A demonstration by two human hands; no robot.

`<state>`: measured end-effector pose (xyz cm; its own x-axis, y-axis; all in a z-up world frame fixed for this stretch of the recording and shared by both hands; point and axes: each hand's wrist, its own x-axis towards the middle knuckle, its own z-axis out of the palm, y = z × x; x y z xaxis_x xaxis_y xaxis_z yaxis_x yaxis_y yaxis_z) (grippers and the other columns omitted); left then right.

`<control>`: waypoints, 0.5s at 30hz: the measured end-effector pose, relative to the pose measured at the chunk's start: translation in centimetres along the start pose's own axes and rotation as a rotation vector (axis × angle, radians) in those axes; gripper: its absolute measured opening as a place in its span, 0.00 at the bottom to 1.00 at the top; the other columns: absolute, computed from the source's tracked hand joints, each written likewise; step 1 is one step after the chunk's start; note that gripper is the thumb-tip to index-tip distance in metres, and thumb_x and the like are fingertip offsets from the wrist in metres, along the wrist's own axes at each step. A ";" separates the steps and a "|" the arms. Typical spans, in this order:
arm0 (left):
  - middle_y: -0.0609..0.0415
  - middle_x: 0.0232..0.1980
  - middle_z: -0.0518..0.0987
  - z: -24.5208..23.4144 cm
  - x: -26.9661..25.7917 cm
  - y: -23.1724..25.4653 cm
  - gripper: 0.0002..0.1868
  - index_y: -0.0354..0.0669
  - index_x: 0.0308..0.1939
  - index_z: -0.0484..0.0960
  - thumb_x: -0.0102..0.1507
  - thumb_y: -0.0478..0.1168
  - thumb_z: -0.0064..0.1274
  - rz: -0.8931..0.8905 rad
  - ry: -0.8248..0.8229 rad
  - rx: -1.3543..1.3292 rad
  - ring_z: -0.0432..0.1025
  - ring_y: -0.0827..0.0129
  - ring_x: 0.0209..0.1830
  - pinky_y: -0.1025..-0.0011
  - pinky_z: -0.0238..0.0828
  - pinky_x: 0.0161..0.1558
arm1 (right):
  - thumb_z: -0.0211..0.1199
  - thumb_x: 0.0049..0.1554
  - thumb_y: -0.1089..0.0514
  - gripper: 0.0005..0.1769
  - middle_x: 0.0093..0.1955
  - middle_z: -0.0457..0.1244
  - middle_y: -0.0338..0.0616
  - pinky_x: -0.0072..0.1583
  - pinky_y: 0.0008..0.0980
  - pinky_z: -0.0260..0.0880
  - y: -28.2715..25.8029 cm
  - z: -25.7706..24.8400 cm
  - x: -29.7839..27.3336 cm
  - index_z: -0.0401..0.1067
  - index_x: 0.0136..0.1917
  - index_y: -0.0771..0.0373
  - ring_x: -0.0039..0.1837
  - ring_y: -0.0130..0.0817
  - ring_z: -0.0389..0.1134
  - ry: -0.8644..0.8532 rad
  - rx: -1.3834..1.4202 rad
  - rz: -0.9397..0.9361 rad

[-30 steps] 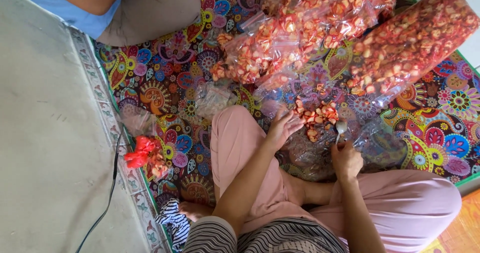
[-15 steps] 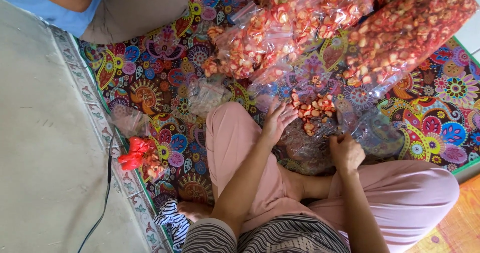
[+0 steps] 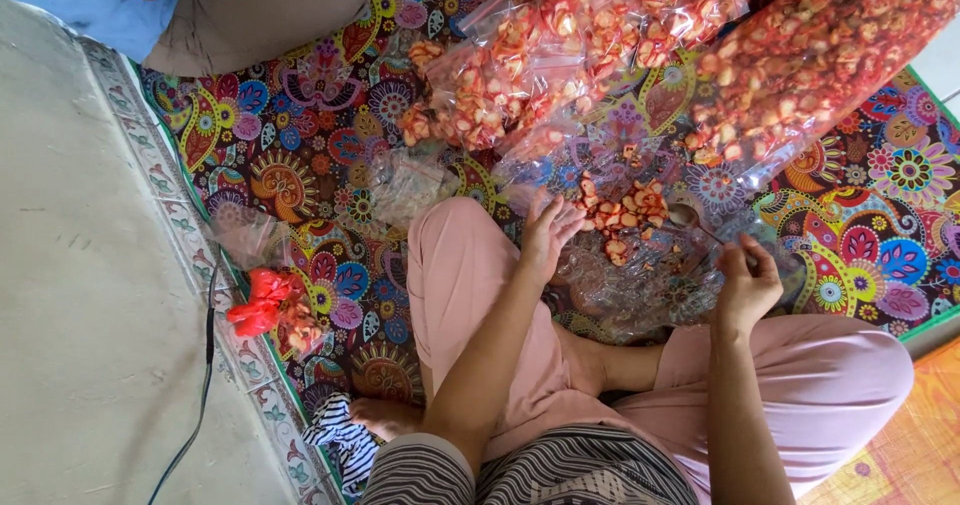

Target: A person is sitting on the floor and packing small red food items into individual plastic bags.

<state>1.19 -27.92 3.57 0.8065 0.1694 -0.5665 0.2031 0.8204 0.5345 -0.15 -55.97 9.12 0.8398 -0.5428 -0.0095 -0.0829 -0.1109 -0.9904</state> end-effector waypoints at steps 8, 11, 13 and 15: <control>0.37 0.67 0.65 -2.3 2.0 -1.2 0.54 0.55 0.80 0.47 0.61 0.49 0.70 0.008 0.198 0.027 0.78 0.44 0.52 0.53 0.74 0.62 | 0.58 0.68 0.65 0.08 0.52 0.70 0.51 0.51 0.21 0.83 0.5 1.9 1.4 0.73 0.58 0.71 0.49 0.28 0.76 0.031 0.259 0.024; 0.39 0.65 0.66 -3.0 2.5 -2.4 0.56 0.56 0.80 0.46 0.59 0.49 0.71 -0.050 0.198 0.057 0.80 0.47 0.49 0.57 0.78 0.58 | 0.56 0.69 0.64 0.09 0.53 0.70 0.50 0.53 0.22 0.83 2.8 2.2 2.6 0.73 0.60 0.68 0.52 0.29 0.76 0.028 0.264 0.007; 0.39 0.65 0.66 -3.0 2.7 -2.8 0.57 0.56 0.80 0.44 0.59 0.49 0.72 -0.078 0.190 0.078 0.80 0.47 0.48 0.58 0.79 0.57 | 0.55 0.69 0.64 0.09 0.54 0.70 0.50 0.54 0.23 0.83 3.5 2.7 2.9 0.73 0.60 0.67 0.53 0.30 0.76 0.021 0.259 0.006; 0.39 0.63 0.66 -2.7 2.1 -2.8 0.58 0.56 0.80 0.45 0.58 0.49 0.72 -0.104 0.194 0.095 0.80 0.47 0.47 0.57 0.79 0.56 | 0.54 0.69 0.65 0.08 0.50 0.70 0.50 0.49 0.18 0.80 3.0 3.5 2.2 0.72 0.58 0.70 0.49 0.27 0.76 0.021 0.359 0.087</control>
<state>0.87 -28.42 -0.82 0.6589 0.1960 -0.7262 0.3381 0.7853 0.5187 3.31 -54.57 5.62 0.8265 -0.5546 -0.0963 0.0432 0.2331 -0.9715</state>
